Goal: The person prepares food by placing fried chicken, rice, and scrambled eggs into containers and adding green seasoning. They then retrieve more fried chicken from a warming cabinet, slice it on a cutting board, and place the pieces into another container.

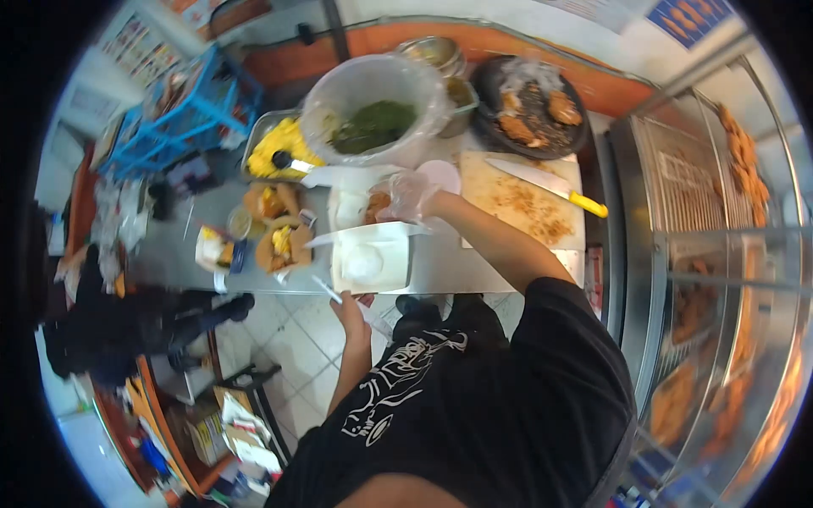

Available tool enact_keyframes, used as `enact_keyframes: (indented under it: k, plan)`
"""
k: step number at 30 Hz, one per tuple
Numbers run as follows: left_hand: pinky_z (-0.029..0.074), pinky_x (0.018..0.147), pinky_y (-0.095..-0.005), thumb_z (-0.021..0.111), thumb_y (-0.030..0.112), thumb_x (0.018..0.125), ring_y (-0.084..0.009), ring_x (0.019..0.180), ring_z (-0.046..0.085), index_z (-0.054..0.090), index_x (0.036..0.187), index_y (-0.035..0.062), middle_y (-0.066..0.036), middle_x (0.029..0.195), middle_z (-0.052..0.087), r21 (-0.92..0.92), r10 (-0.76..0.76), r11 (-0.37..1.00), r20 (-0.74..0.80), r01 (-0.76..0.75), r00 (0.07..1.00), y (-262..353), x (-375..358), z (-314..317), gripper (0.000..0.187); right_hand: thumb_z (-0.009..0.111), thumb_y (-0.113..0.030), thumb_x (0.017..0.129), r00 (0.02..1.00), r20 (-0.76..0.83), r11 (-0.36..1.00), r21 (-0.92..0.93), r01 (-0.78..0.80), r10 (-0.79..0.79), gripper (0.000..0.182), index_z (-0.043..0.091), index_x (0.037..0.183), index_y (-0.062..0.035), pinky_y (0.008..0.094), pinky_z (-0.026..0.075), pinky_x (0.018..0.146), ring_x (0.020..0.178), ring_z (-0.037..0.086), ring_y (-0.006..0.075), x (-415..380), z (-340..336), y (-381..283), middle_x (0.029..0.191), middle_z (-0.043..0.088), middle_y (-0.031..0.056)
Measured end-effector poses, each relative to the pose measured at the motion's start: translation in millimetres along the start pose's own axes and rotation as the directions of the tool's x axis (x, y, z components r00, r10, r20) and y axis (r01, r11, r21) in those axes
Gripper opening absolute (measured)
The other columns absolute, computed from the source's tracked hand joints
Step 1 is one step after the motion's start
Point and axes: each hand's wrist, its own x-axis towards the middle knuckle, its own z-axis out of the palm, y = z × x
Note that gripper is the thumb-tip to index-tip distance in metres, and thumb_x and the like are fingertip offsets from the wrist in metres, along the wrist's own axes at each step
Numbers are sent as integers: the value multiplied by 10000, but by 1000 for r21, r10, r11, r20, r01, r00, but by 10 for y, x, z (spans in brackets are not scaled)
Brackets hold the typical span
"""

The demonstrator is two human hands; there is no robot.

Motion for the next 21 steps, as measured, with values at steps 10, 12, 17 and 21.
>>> enact_keyframes:
  k: [10, 12, 17, 21]
  plan:
    - [547, 733, -399, 551, 329, 962, -269, 787, 608, 311, 1330, 109, -150, 972, 545, -74, -113, 990, 63, 118, 992, -125, -25, -255, 492, 758, -415, 694, 303, -458, 444, 240, -863, 836, 662, 617, 1239, -68, 371, 490, 928, 1070, 636, 296, -1085, -1804, 2385, 1187, 642, 196]
    - [532, 697, -371, 550, 369, 954, -245, 730, 586, 368, 1308, 146, -116, 926, 546, -88, -150, 986, -79, 143, 986, -120, -142, -364, 456, 781, -446, 664, 243, -498, 376, 185, -908, 833, 771, 552, 1305, -85, 396, 467, 976, 1174, 571, 325, -904, -1891, 2622, 1298, 568, 195]
    - [523, 684, -386, 580, 330, 930, -234, 692, 569, 431, 1319, 158, -97, 888, 546, -81, -110, 992, -174, 97, 979, -55, -517, -485, 451, 686, -637, 746, 117, -456, 97, -67, -993, 882, 726, 541, 1267, -153, 478, 472, 953, 1192, 571, 301, -570, -1712, 3098, 1296, 574, 111]
    - [519, 665, -376, 540, 268, 957, -214, 666, 565, 450, 1299, 141, -87, 860, 548, -93, -49, 995, -229, 28, 972, 133, -732, -302, 375, 720, -427, 778, 170, -547, 197, -11, -980, 819, 478, 639, 1158, -149, 483, 514, 882, 1096, 621, 348, -627, -1613, 3092, 1193, 628, 133]
